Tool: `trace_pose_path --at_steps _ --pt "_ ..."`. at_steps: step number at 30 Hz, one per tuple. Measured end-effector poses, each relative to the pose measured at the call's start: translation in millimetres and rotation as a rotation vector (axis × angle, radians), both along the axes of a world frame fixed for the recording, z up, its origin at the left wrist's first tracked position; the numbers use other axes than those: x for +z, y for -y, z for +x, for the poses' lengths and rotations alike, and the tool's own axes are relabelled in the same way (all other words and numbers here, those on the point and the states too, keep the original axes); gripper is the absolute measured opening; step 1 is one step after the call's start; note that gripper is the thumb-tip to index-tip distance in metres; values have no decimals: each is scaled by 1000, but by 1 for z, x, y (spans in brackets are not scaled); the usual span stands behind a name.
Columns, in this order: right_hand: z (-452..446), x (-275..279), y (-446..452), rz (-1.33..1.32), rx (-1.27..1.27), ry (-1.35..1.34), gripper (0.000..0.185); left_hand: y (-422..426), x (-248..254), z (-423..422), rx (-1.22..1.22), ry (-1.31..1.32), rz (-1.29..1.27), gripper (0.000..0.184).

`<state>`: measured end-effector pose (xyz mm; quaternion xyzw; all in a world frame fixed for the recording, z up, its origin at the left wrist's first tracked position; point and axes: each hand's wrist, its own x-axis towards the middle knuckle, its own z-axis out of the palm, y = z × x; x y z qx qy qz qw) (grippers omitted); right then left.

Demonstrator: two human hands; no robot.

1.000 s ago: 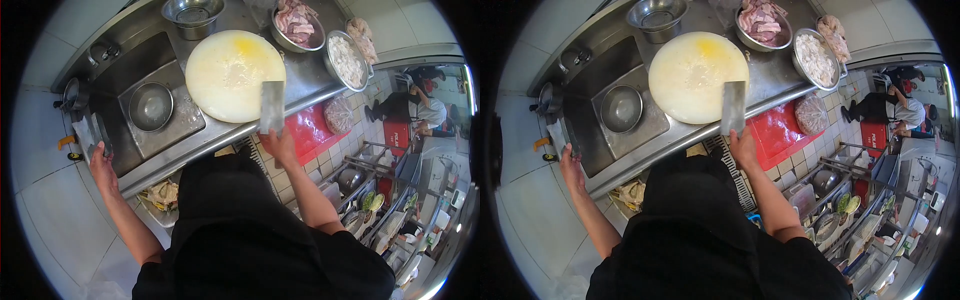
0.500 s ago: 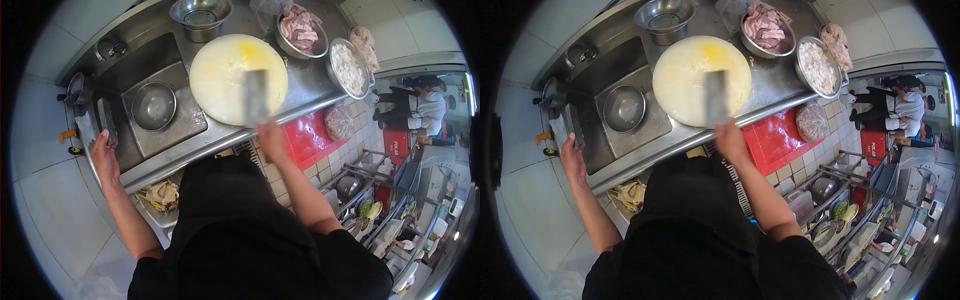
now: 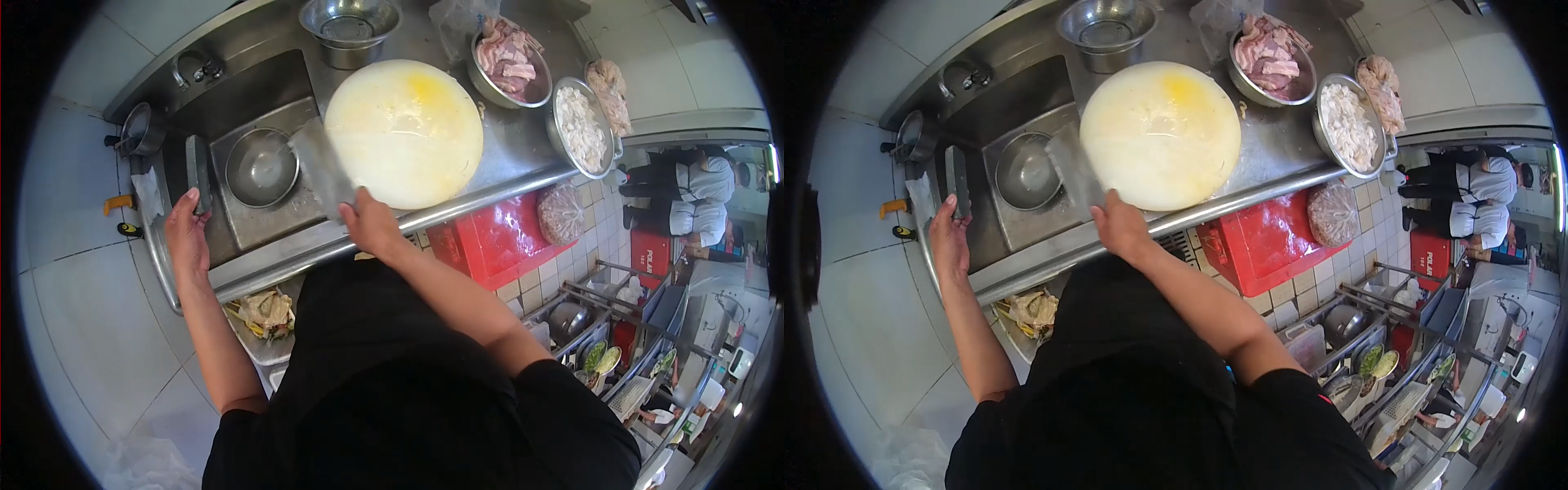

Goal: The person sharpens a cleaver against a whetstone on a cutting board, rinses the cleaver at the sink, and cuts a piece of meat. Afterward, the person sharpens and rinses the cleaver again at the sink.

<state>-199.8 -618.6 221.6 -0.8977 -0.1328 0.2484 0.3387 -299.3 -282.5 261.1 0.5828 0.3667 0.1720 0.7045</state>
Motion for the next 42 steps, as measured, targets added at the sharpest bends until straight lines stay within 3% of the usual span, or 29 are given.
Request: trace_pose_path --at_steps 4,7,11,12,16,17,21,24,26,27,28,30,33,42 --pt "-3 -23 95 -48 -259 145 37 -3 4 -18 29 1 51 39" --pt "-25 -18 136 -11 -348 77 40 -7 1 -34 65 -64 39 38" --pt "-33 -21 85 -1 -214 96 40 -1 -4 -30 71 -94 24 37" --pt "-29 -27 61 -65 -148 -34 38 -1 -9 -23 60 -81 19 36" --pt "2 -16 7 138 29 -17 41 7 6 -4 23 -14 45 36" --pt "16 0 4 102 -36 -158 42 11 16 -7 20 -13 71 43" --pt "74 9 11 164 47 -52 37 0 9 -29 114 -74 99 51" --pt "111 18 -15 59 197 139 35 -3 0 -46 164 -80 80 58" --pt "129 21 -39 -121 456 411 44 -4 -4 -50 210 -77 42 56" --pt "138 22 -53 -276 527 395 56 -6 -5 -49 216 -71 37 56" --pt "141 22 -62 -281 535 400 56 -8 -7 -49 223 -86 35 54" --pt "146 22 -75 -598 689 501 61 -10 -9 -48 237 -99 25 53" --pt "142 13 -53 -726 812 580 68 -16 -14 -45 247 -118 27 49" --pt "84 97 64 -829 844 468 68 -43 -42 -37 219 -95 -46 44"
